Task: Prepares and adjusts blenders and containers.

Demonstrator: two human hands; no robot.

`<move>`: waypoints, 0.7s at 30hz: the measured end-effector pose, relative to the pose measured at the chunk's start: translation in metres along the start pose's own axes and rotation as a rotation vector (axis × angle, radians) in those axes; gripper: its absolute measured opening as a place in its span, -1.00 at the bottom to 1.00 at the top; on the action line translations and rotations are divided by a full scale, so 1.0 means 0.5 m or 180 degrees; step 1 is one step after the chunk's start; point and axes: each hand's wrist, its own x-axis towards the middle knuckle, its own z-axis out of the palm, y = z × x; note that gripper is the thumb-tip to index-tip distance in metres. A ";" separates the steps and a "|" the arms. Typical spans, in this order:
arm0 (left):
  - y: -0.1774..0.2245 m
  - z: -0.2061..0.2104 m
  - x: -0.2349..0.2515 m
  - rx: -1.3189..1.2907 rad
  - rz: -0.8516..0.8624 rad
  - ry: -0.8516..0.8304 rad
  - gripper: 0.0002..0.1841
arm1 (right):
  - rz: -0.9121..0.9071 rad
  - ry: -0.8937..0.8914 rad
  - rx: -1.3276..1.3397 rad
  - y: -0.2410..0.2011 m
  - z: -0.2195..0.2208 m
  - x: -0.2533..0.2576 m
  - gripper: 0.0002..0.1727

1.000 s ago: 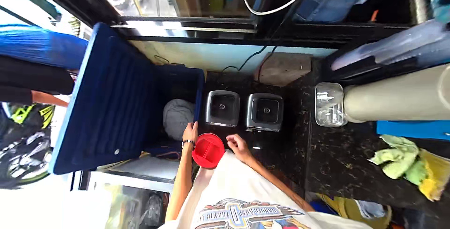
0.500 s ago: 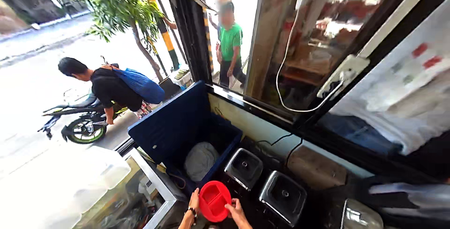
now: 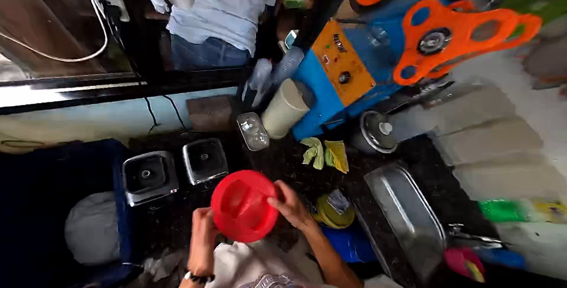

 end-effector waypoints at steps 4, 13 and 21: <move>0.063 0.159 0.036 0.0432 0.0336 -0.1172 -0.49 | -0.0118 0.1211 0.0241 0.017 -0.141 -0.073 -0.27; -0.054 0.424 0.151 0.0795 -0.0039 -0.1721 -0.17 | 0.0031 0.2377 0.0233 0.195 -0.274 -0.038 -0.55; -0.091 0.302 0.148 0.0250 0.0248 -0.2222 -0.55 | 0.0730 0.3537 0.1444 0.243 -0.097 -0.111 -0.65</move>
